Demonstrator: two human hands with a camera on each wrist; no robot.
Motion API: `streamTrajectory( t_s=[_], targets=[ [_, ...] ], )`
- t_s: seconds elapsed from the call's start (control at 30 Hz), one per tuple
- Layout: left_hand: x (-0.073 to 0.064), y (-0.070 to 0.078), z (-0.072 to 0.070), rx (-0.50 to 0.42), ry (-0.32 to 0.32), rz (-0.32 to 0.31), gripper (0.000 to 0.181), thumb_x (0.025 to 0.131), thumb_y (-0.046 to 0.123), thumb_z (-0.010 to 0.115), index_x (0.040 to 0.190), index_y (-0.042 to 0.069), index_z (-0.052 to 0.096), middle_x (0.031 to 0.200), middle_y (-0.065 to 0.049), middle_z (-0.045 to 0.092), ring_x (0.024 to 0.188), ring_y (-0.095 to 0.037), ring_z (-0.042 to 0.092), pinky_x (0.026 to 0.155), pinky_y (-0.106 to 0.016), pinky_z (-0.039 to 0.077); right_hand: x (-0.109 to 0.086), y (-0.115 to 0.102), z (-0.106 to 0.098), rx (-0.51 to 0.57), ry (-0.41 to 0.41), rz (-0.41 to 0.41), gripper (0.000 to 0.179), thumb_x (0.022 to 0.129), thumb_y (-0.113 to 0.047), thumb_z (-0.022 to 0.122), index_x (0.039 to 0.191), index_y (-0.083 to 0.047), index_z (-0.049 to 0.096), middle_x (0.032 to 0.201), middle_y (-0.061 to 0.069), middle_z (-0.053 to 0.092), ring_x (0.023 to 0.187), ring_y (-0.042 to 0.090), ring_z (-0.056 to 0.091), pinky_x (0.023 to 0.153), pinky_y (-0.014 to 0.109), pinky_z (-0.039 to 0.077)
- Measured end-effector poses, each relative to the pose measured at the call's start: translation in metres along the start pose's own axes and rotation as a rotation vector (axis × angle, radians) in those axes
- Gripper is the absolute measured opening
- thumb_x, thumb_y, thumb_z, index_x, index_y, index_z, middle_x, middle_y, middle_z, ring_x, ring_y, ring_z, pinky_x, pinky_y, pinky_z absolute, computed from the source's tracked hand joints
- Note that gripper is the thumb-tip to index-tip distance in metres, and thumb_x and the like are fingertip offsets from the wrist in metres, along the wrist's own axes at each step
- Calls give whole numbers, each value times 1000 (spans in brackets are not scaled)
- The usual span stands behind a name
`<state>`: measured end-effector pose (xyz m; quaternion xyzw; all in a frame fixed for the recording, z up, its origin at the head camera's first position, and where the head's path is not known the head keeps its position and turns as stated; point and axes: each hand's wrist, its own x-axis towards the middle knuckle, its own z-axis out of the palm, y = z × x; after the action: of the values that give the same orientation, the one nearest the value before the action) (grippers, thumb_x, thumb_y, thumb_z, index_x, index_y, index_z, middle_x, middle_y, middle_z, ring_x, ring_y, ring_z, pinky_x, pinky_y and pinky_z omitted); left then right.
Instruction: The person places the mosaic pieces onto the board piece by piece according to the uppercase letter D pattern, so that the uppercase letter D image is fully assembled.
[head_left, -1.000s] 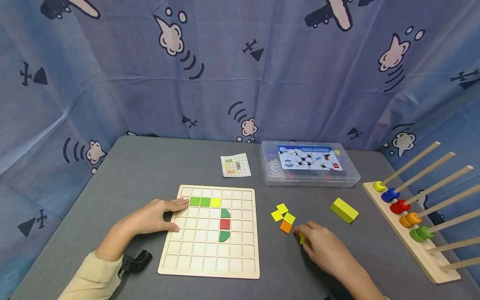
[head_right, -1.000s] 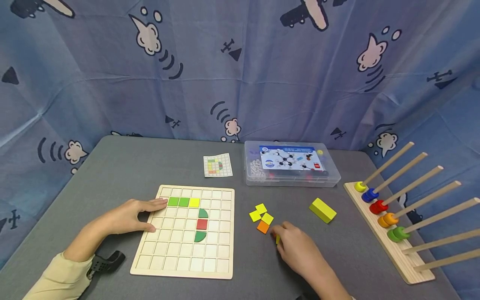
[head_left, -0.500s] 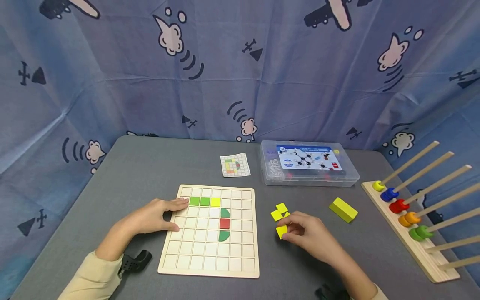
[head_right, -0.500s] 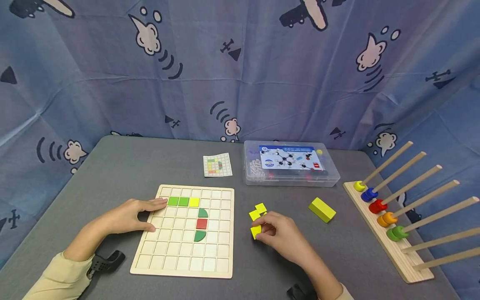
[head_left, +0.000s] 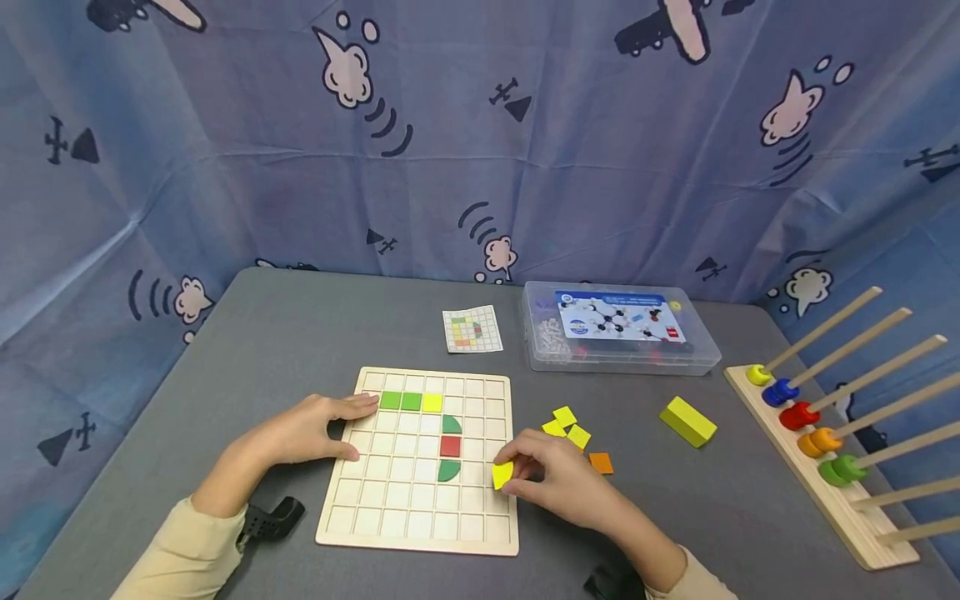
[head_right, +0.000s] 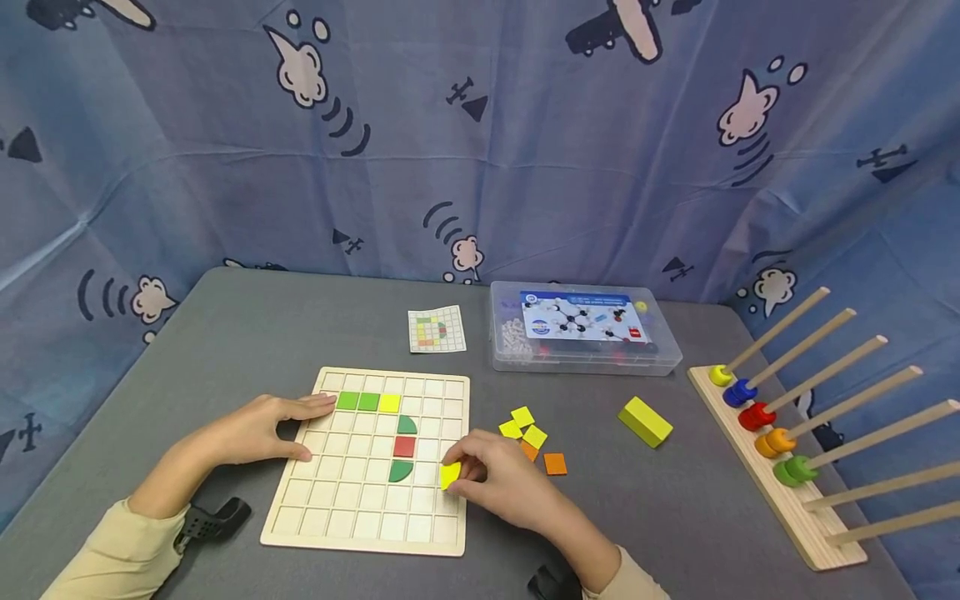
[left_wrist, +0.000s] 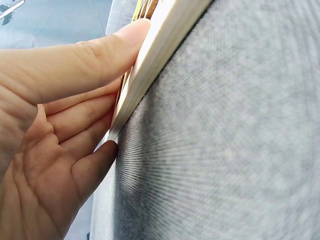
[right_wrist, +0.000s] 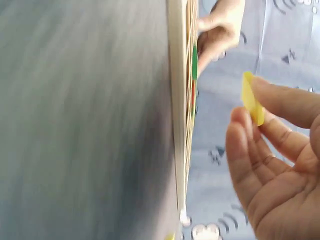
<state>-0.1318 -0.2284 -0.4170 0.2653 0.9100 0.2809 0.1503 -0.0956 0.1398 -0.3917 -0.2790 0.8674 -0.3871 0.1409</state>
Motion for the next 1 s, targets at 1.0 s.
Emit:
streamTrajectory(
  t_s=[1.0],
  targets=[
    [0, 0, 1, -2, 12, 2, 70, 78, 36, 76, 137, 9, 51, 146, -7, 45, 135, -31, 39, 102, -51, 38, 55, -47, 71, -392, -78, -146, 17, 76, -14, 77, 91, -12, 70, 79, -8, 55, 65, -1, 42, 59, 10, 37]
  ],
)
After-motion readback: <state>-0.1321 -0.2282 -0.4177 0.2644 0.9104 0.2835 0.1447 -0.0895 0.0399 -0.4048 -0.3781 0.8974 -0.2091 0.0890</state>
